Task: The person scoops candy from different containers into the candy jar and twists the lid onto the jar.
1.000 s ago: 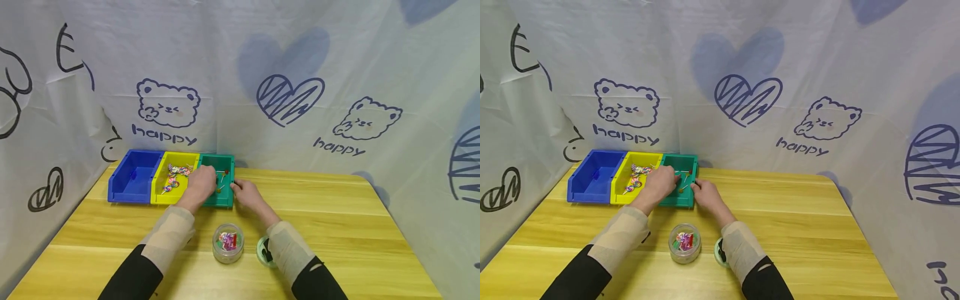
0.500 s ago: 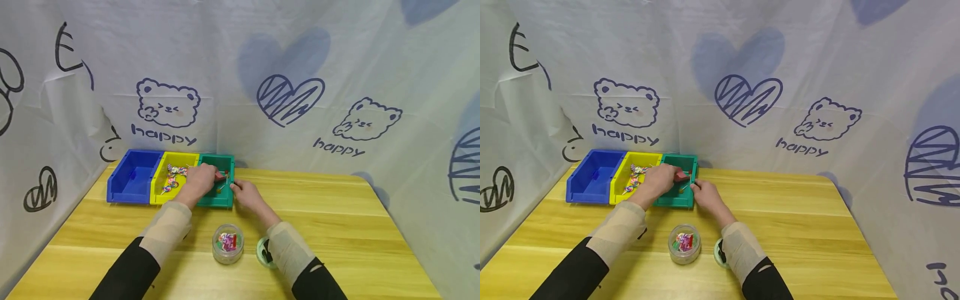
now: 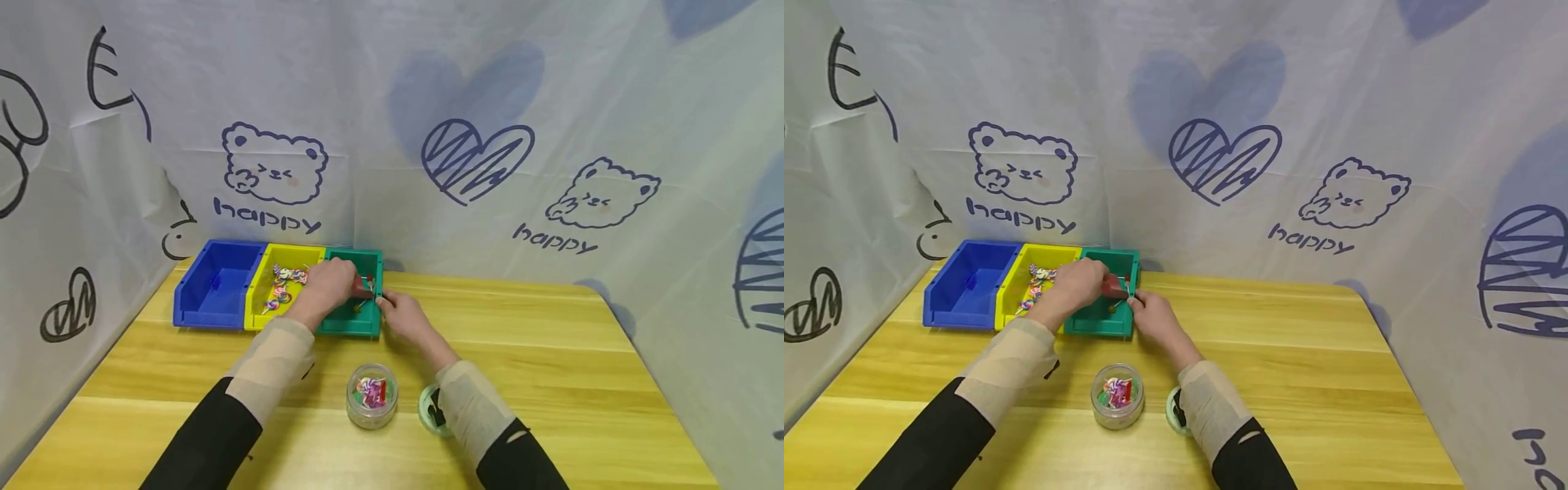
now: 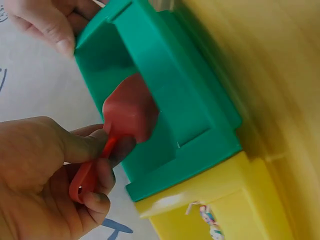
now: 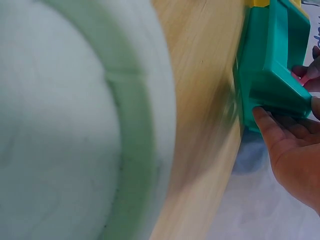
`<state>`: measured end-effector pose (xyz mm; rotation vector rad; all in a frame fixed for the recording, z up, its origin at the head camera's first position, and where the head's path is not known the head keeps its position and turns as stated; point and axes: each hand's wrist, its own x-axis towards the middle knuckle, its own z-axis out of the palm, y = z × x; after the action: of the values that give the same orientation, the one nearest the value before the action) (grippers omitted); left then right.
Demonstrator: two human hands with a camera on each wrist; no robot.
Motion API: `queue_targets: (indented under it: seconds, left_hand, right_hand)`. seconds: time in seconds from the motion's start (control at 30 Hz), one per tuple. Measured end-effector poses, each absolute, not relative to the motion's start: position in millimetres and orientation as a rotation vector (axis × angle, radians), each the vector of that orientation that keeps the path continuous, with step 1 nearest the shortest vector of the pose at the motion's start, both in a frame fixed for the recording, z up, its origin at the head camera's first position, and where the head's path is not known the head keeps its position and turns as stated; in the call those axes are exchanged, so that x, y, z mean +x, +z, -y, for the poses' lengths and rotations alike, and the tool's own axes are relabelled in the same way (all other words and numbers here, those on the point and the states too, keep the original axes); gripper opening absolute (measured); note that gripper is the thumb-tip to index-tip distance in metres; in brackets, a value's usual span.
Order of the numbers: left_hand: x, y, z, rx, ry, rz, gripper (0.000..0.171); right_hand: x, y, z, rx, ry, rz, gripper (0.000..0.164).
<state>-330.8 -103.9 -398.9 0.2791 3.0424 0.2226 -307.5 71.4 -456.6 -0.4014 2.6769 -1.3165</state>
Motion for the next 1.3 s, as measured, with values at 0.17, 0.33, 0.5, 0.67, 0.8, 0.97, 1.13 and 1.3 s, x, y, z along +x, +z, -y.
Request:
queue_targets:
  seconds: [0.17,0.33,0.5,0.67,0.8,0.97,1.13,1.3]
  left_hand:
    - [-330,-409,104,0.265,0.226,-3.112,0.012]
    - [-329,-421,100,0.22,0.164,-3.178,0.018]
    - [-329,-426,92,0.182,0.094,-3.184,0.02]
    - [-323,-423,93,0.159,0.155,-3.179,0.021]
    - [-319,-412,99,0.136,0.308,-3.197,0.017]
    - [-305,-389,110,0.113,0.452,-3.154,0.015]
    - [-285,-371,117,0.121,0.51,-3.047,0.023]
    - [-273,-370,117,0.172,0.455,-2.992,0.036]
  right_hand:
    - [-307,-457,-71,-0.417,-1.31,-2.678,0.043]
    - [-306,-457,-71,-0.421,-1.302,-2.686,0.043]
    - [-304,-456,-71,-0.42,-1.322,-2.674,0.043]
    - [-303,-455,-71,-0.444,-1.329,-2.665,0.042]
    - [-304,-454,-72,-0.437,-1.327,-2.671,0.043]
    - [-305,-454,-71,-0.432,-1.316,-2.678,0.044]
    - [-306,-455,-71,-0.426,-1.308,-2.667,0.044]
    - [-304,-455,-71,-0.419,-1.317,-2.666,0.044]
